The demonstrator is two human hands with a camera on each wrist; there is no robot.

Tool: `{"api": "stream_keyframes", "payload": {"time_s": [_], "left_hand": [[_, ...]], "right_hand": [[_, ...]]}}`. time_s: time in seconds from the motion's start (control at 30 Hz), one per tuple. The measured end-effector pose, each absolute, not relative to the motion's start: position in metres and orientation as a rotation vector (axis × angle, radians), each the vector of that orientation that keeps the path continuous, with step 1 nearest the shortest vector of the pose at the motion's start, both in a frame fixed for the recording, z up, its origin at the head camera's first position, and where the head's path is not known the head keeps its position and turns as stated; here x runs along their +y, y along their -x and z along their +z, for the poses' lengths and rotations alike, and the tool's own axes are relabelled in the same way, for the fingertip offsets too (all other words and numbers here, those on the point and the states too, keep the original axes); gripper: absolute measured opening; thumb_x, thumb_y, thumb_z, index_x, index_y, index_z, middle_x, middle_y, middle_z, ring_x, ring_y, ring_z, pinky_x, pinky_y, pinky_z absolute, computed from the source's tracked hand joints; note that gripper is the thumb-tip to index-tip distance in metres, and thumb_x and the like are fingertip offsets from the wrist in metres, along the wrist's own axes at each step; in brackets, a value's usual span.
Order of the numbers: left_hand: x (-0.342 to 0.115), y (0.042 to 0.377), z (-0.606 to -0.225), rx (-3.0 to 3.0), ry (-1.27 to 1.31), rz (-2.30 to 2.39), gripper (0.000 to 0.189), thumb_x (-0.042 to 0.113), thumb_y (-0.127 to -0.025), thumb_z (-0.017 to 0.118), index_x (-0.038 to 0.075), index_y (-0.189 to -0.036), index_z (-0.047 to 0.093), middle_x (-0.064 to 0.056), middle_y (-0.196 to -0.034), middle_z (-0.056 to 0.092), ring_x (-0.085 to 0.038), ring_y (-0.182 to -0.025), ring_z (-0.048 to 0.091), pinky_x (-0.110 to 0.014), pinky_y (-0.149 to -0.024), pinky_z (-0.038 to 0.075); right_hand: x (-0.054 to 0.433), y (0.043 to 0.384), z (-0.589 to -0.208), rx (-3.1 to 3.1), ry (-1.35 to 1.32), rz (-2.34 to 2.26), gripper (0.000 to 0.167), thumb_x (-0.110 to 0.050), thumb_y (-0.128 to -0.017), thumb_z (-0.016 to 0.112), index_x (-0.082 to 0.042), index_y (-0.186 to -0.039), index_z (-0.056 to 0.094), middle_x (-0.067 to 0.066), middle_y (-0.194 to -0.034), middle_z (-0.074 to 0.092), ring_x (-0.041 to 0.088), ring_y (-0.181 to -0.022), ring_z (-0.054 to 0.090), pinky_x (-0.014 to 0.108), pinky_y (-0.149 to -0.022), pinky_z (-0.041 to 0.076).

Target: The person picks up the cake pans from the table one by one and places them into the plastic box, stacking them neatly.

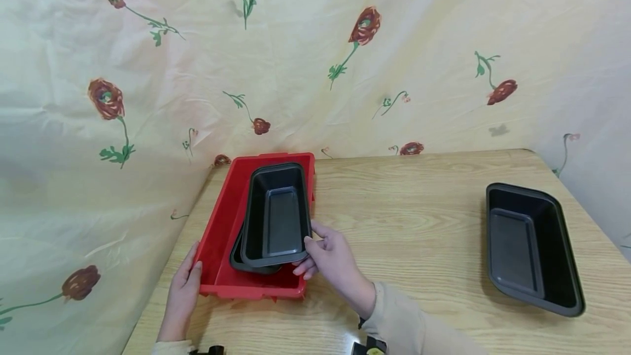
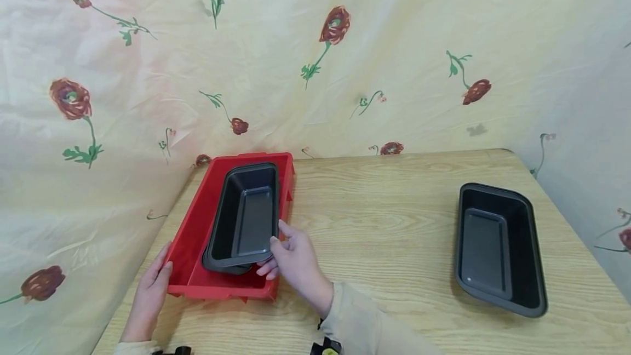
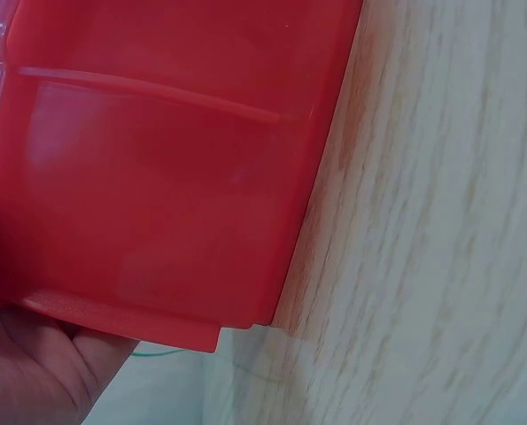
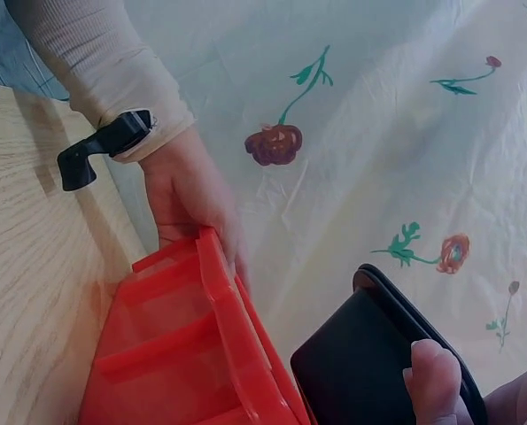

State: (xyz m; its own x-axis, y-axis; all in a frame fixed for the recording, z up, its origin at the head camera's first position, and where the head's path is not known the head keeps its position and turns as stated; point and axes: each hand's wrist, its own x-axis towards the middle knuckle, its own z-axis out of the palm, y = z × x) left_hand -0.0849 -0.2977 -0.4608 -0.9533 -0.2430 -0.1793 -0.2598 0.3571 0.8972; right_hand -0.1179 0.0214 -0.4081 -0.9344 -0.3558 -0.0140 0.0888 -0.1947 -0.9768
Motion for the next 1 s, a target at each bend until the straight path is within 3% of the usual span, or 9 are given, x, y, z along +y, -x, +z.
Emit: {"api": "stream_keyframes", "payload": {"time_s": [0.1,0.23,0.37,0.47,0.57,0.73,1.0], "left_hand": [[-0.298,0.085,-0.461,2.576,0.482,1.713,0.054,0.02,-0.107,0.033,0.027,-0.157,0.014,-0.005,-0.162,0.013,-0.031,-0.145,0.02,-0.031,-0.105,0.035],[-0.296,0.085,-0.461,2.577,0.473,1.736,0.054,0.02,-0.107,0.034,0.025,-0.157,0.014,-0.007,-0.162,0.013,-0.033,-0.144,0.021,-0.042,-0.107,0.034],[-0.296,0.085,-0.461,2.588,0.481,1.729,0.054,0.021,-0.107,0.034,0.026,-0.157,0.015,-0.006,-0.162,0.016,-0.031,-0.143,0.023,-0.035,-0.105,0.037],[-0.296,0.084,-0.462,2.583,0.484,1.744,0.053,0.022,-0.107,0.034,0.025,-0.157,0.016,-0.006,-0.162,0.016,-0.031,-0.144,0.022,-0.037,-0.108,0.035],[-0.295,0.083,-0.462,2.58,0.482,1.76,0.053,0.022,-0.107,0.034,0.024,-0.157,0.016,-0.008,-0.162,0.016,-0.033,-0.143,0.023,-0.047,-0.11,0.031],[-0.295,0.085,-0.462,2.584,0.489,1.745,0.053,0.023,-0.107,0.034,0.026,-0.157,0.016,-0.006,-0.162,0.017,-0.032,-0.143,0.024,-0.046,-0.109,0.032],[-0.295,0.085,-0.462,2.573,0.504,1.733,0.054,0.024,-0.107,0.034,0.028,-0.157,0.014,-0.007,-0.162,0.014,-0.035,-0.144,0.022,-0.048,-0.107,0.036]], "right_hand": [[0.018,0.119,-0.41,1.778,0.322,-2.201,0.045,0.0,-0.101,0.045,0.005,-0.145,0.038,0.03,-0.091,0.069,0.025,-0.057,0.069,0.029,-0.05,0.056],[0.014,0.119,-0.411,1.779,0.33,-2.195,0.046,-0.002,-0.101,0.047,0.003,-0.146,0.039,0.029,-0.093,0.069,0.027,-0.058,0.069,0.03,-0.052,0.057],[0.008,0.119,-0.411,1.77,0.323,-2.187,0.047,-0.002,-0.101,0.047,0.003,-0.147,0.037,0.03,-0.089,0.068,0.026,-0.058,0.069,0.031,-0.052,0.057],[0.005,0.119,-0.412,1.763,0.315,-2.181,0.049,-0.001,-0.101,0.046,0.004,-0.148,0.033,0.032,-0.087,0.067,0.025,-0.058,0.069,0.03,-0.053,0.057],[0.002,0.119,-0.413,1.77,0.318,-2.179,0.052,-0.002,-0.101,0.047,0.007,-0.149,0.029,0.031,-0.085,0.067,0.026,-0.059,0.069,0.031,-0.054,0.058],[-0.001,0.12,-0.416,1.785,0.296,-2.169,0.056,-0.005,-0.101,0.049,0.009,-0.149,0.025,0.026,-0.081,0.069,0.026,-0.059,0.069,0.032,-0.055,0.058],[-0.008,0.123,-0.421,1.786,0.262,-2.154,0.052,-0.008,-0.101,0.051,0.002,-0.149,0.032,0.029,-0.085,0.068,0.028,-0.061,0.069,0.034,-0.057,0.058]]}}
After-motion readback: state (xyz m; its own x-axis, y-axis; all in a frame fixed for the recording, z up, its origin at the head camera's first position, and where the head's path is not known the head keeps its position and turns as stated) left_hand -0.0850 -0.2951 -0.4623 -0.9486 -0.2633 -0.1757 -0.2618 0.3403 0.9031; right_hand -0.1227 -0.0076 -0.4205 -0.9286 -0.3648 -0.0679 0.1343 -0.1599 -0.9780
